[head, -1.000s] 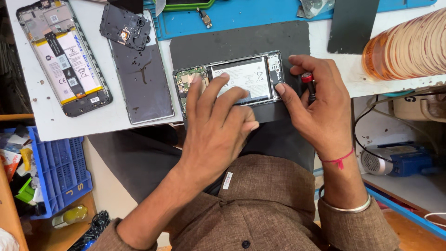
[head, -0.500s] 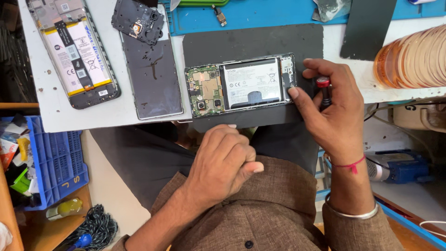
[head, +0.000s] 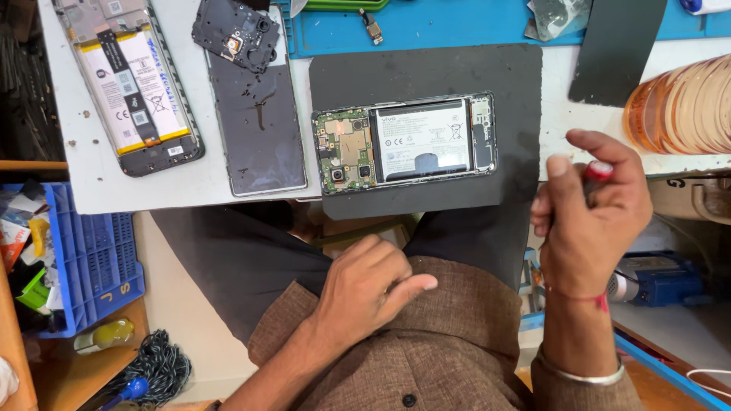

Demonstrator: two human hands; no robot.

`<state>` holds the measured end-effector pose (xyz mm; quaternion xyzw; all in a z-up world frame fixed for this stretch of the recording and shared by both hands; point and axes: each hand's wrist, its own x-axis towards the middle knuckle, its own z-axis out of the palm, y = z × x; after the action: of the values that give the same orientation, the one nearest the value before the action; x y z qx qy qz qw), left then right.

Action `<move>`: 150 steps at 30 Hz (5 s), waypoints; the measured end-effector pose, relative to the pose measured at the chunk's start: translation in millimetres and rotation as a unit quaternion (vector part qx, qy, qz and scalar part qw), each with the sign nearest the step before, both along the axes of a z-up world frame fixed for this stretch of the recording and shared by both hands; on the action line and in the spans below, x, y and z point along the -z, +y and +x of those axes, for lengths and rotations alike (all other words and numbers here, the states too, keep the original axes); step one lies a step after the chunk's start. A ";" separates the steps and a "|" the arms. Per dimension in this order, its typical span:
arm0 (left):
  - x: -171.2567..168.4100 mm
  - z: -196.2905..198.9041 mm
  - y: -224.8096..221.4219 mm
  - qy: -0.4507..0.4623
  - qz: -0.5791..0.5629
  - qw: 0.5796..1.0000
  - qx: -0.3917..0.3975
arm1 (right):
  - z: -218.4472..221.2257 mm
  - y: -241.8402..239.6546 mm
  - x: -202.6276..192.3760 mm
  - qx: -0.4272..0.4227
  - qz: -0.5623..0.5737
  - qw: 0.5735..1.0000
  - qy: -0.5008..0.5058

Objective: The person uses a screwdriver to remove screws from the internal frame of a disassembled smartphone. They then lift and remove a metal shielding plate to expose the motherboard and battery. The person continues to unscrew components within the exposed area.

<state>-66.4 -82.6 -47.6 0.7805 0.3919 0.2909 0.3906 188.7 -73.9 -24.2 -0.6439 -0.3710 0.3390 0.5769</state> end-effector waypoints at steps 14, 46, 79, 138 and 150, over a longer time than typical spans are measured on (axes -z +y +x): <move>56.2 2.1 -8.8 -0.279 -0.520 0.782 -0.200 | -88.6 -33.4 -4.0 -0.303 -0.074 0.950 -0.032; 16.9 -21.7 -14.4 -0.203 -0.155 0.952 -0.169 | -107.1 -28.4 -4.0 -0.272 -0.131 0.953 -0.025; 34.6 -14.2 1.8 0.124 -0.228 0.935 -0.241 | -0.2 35.0 16.0 -0.076 0.168 0.948 -0.259; -38.2 43.1 86.4 0.177 0.193 0.961 -0.089 | 32.2 74.2 -2.9 -0.161 0.231 0.916 -0.286; -40.6 43.3 85.1 0.185 0.196 0.959 -0.090 | 21.4 78.7 -21.2 -0.180 0.244 0.889 -0.342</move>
<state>-23.2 2.6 -7.0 0.8435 0.4609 0.2466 0.1236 210.1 4.8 -3.0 -0.4811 -0.7260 0.0941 0.4823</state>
